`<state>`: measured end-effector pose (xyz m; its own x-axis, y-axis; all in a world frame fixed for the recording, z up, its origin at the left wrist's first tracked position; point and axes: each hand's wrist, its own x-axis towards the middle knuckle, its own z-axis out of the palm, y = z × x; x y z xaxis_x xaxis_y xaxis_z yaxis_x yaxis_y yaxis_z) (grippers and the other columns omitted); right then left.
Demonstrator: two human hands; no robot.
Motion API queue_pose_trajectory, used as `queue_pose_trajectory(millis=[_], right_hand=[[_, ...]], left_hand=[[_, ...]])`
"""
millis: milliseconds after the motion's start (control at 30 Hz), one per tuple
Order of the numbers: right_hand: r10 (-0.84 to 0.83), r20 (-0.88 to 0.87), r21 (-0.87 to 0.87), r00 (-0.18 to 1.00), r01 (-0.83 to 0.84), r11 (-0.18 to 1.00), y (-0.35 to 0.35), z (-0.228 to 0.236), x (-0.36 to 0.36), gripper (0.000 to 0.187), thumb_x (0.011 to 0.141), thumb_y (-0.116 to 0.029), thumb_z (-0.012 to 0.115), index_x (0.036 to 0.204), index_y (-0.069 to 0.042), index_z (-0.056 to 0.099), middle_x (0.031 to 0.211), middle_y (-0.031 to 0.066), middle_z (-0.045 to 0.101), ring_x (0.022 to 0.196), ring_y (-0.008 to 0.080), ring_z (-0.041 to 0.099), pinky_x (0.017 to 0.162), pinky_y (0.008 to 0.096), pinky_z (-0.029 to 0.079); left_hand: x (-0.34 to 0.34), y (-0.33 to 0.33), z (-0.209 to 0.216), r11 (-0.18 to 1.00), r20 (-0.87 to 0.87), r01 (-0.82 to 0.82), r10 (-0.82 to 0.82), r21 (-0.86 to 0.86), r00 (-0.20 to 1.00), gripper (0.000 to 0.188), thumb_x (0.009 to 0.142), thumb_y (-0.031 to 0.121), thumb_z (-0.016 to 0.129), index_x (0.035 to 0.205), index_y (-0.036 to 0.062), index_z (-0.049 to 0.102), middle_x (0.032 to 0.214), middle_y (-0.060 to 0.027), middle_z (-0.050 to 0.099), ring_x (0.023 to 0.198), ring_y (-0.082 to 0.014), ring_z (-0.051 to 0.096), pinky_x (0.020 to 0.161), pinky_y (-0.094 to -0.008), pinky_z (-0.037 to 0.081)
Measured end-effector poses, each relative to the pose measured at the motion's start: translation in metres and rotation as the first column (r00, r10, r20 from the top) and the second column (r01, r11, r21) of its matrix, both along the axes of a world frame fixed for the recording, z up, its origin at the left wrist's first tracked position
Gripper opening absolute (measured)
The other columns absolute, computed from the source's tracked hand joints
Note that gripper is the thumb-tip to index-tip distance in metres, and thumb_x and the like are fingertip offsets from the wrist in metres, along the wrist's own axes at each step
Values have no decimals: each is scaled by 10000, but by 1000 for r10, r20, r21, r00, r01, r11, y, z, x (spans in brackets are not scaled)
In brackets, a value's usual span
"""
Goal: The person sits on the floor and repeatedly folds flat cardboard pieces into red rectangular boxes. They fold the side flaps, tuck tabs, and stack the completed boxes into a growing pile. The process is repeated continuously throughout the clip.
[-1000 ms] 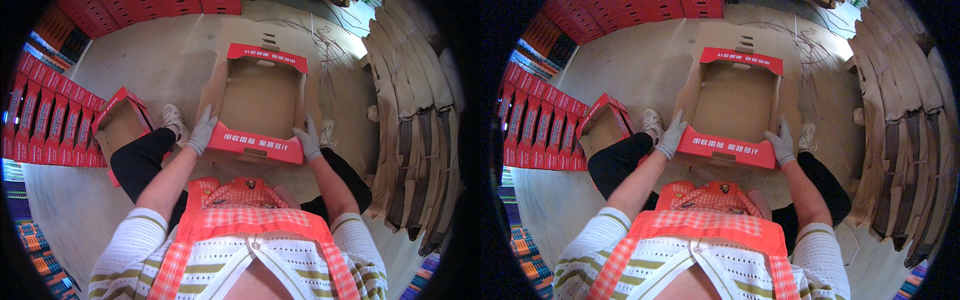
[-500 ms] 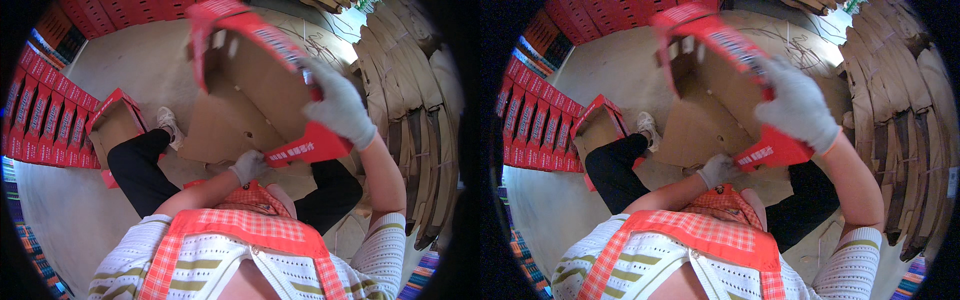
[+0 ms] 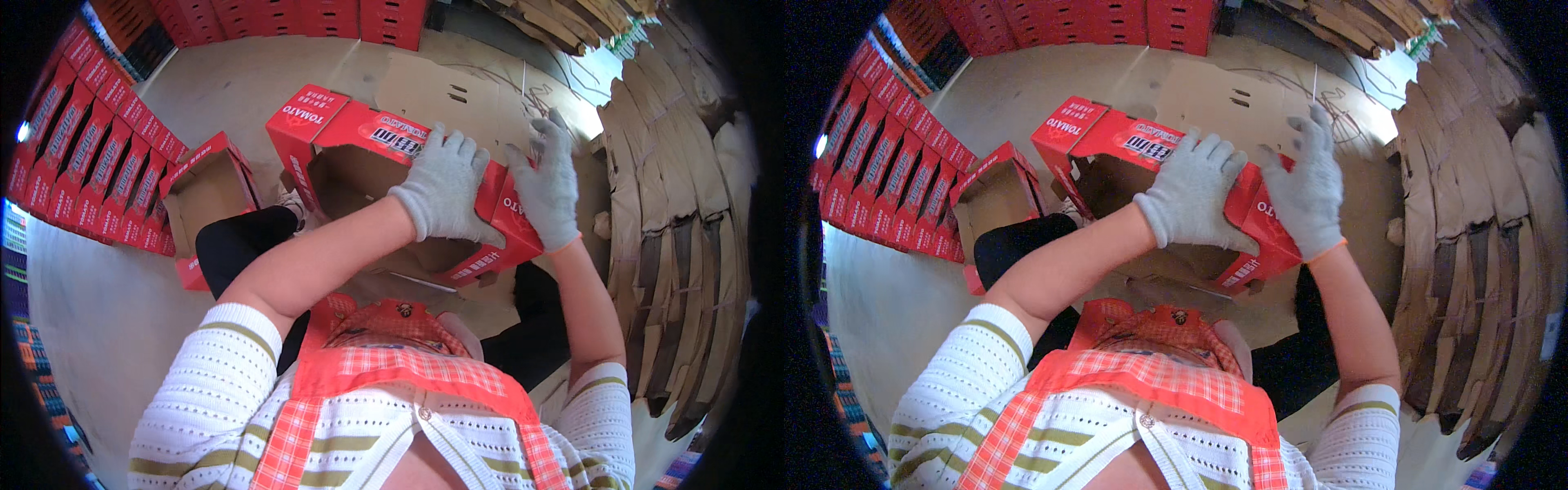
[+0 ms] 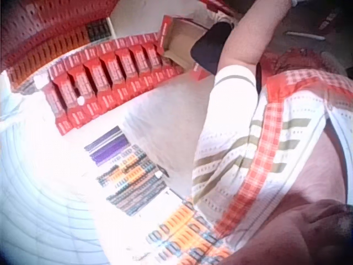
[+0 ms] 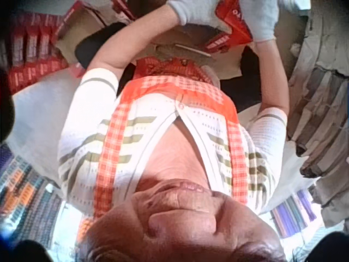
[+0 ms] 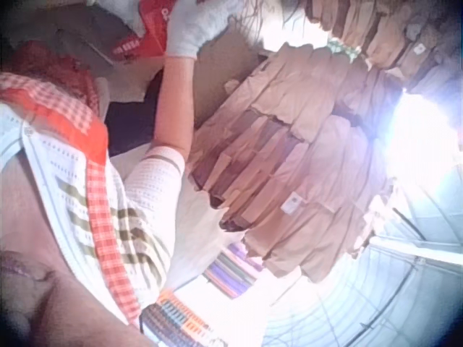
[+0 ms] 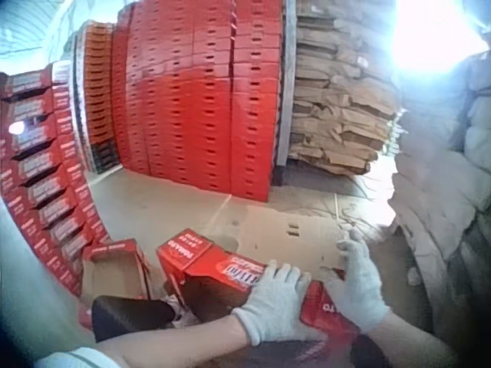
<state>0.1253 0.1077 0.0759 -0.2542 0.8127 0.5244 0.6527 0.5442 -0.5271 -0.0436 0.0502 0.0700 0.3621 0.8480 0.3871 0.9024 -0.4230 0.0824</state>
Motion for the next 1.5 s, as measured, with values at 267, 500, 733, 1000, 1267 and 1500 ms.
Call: queue_pose_trajectory(millis=[267,500,733,1000,1267,1500], right_hand=[[154,595,7,789,-197,980,13,29,27,271,912,-290,577,782,-64,653,726,151,665,681,345,658,667,443,518],[197,734,-150,650,-127,980,45,7,-12,268,898,-262,520,835,-50,672,833,189,676,808,361,663,762,479,513],[459,338,-309,821,-364,879,18,4,-25,285,802,-294,660,1001,-91,676,994,157,683,943,371,642,820,458,506],[390,133,-190,911,-363,912,14,12,-20,484,695,-245,701,1136,-66,613,967,176,678,923,313,665,799,387,518],[-344,-578,-814,740,-495,304,44,-136,75,298,830,-220,629,1037,-9,671,967,91,678,845,225,627,792,374,509],[-110,-287,-697,952,-129,705,30,-175,100,246,948,-205,513,991,-26,677,973,94,693,882,191,632,800,359,508]], left_hand=[[-11,14,-5,985,-7,130,-132,-116,991,936,497,866,644,915,30,603,898,-128,599,892,-281,578,823,-370,411],[-6,3,-10,986,-4,79,-81,-146,997,1071,552,869,611,1106,-47,582,1037,-176,584,997,-293,554,919,-378,388],[-21,15,-20,990,666,128,-133,57,734,877,850,578,613,1422,-39,369,1360,-259,482,1266,-383,465,1096,-423,328],[-109,-83,-53,951,185,308,-297,-29,937,799,730,409,763,1365,28,466,1349,-185,512,1293,-369,454,1112,-555,271],[-109,-161,-45,999,285,42,-46,18,957,1304,514,598,843,1524,92,191,1535,-284,194,1420,-468,209,1135,-593,181],[18,-59,-42,934,279,353,-355,59,892,910,612,407,816,1388,84,466,1377,-228,468,1254,-416,449,1078,-494,354]])
